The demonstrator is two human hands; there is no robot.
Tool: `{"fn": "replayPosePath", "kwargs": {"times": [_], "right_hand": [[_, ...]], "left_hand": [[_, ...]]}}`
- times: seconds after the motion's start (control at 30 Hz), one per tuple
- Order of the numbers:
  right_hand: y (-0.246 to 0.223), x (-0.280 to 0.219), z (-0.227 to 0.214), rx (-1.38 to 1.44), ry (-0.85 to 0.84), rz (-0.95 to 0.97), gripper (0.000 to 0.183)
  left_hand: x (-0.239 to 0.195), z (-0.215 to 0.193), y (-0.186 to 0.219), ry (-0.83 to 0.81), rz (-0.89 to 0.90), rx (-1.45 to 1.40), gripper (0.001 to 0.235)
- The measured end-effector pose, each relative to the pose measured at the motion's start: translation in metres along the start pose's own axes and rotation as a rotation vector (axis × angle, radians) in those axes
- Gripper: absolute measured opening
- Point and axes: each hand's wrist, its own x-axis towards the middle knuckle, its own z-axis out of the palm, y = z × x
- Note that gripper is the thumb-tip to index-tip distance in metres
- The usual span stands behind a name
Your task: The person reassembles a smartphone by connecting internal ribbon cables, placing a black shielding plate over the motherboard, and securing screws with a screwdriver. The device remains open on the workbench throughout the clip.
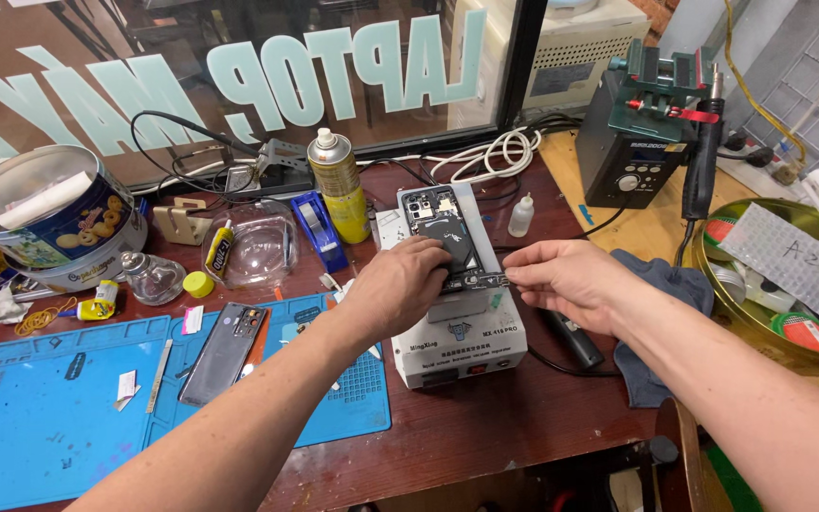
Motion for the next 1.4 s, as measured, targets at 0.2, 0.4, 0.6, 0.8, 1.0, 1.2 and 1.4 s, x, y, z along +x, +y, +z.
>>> {"fn": "replayPosePath", "kwargs": {"times": [0.2,0.4,0.6,0.8,1.0,1.2,1.4], "right_hand": [[-0.001,0.014,0.025,-0.138,-0.014,-0.124,0.019],[-0.005,0.019,0.042,-0.362,0.042,-0.252,0.015],[-0.012,0.012,0.048,-0.757,0.125,-0.422,0.017],[-0.016,0.013,0.049,-0.881,0.118,-0.44,0.017],[-0.017,0.014,0.05,-0.934,0.091,-0.466,0.016],[-0.017,0.013,0.049,-0.889,0.047,-0.459,0.015],[-0.018,0.02,0.044,-0.859,-0.025,-0.448,0.013]], "left_hand": [[0.011,0.004,-0.011,-0.043,-0.22,-0.104,0.023],[0.012,0.003,-0.022,-0.062,-0.245,-0.169,0.024],[0.01,0.0,-0.019,-0.031,-0.16,-0.181,0.022],[-0.004,-0.004,-0.01,-0.057,-0.095,-0.078,0.026],[-0.009,0.004,-0.006,0.089,-0.253,-0.209,0.045],[-0.002,0.019,0.005,0.165,-0.955,-0.577,0.061],[0.004,0.016,0.007,0.134,-1.147,-0.9,0.069]]}}
